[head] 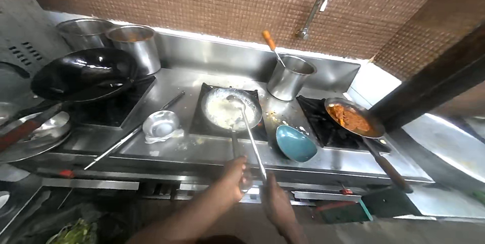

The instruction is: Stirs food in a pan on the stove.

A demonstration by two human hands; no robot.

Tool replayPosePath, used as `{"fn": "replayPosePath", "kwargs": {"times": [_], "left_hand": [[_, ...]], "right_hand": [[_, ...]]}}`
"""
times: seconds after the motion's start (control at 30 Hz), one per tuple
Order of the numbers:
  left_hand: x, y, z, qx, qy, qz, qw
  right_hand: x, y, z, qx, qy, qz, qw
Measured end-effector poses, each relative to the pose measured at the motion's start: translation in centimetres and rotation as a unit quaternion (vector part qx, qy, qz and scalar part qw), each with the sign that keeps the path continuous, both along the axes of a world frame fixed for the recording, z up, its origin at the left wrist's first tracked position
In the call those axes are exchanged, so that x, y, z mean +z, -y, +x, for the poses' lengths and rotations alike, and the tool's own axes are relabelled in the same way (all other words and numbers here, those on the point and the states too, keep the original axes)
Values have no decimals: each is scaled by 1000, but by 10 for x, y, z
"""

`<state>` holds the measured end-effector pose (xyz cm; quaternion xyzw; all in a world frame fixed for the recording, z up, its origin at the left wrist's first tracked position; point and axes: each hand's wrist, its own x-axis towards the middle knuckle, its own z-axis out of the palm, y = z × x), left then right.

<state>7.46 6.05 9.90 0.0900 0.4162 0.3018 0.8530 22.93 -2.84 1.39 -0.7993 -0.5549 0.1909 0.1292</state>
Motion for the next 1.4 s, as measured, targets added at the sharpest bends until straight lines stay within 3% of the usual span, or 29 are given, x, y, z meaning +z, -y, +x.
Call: {"fn": "replayPosePath", "kwargs": {"times": [0.1,0.2,0.43,0.6,0.77,0.93,1.1,1.27,1.4], "left_hand": [[4,-3,-2,-6,8,1,1000],[1,0,-5,-8,11,2,1000],[-5,7,-8,3,6,1,1000],[-32,-37,-4,4,18,46,999],[-11,26,-4,4,-26,41,999],[-36,-52,11,37,35,67,996],[-4,14,4,4,-27,43,999],[-44,-62,18,54,30,71,996],[-11,11,6,29,-2,34,999]], "right_hand": [[-7,4,2,-9,8,44,999],[-5,0,4,-11,-5,-58,998],[-6,-2,1,-36,-25,-69,997],[5,10,6,-72,-154,75,983],[30,28,22,-96,-211,126,965],[35,36,21,-89,-221,125,963],[38,39,23,-53,-244,132,959],[41,36,12,-79,-292,129,944],[41,37,20,-68,-296,134,943]]}}
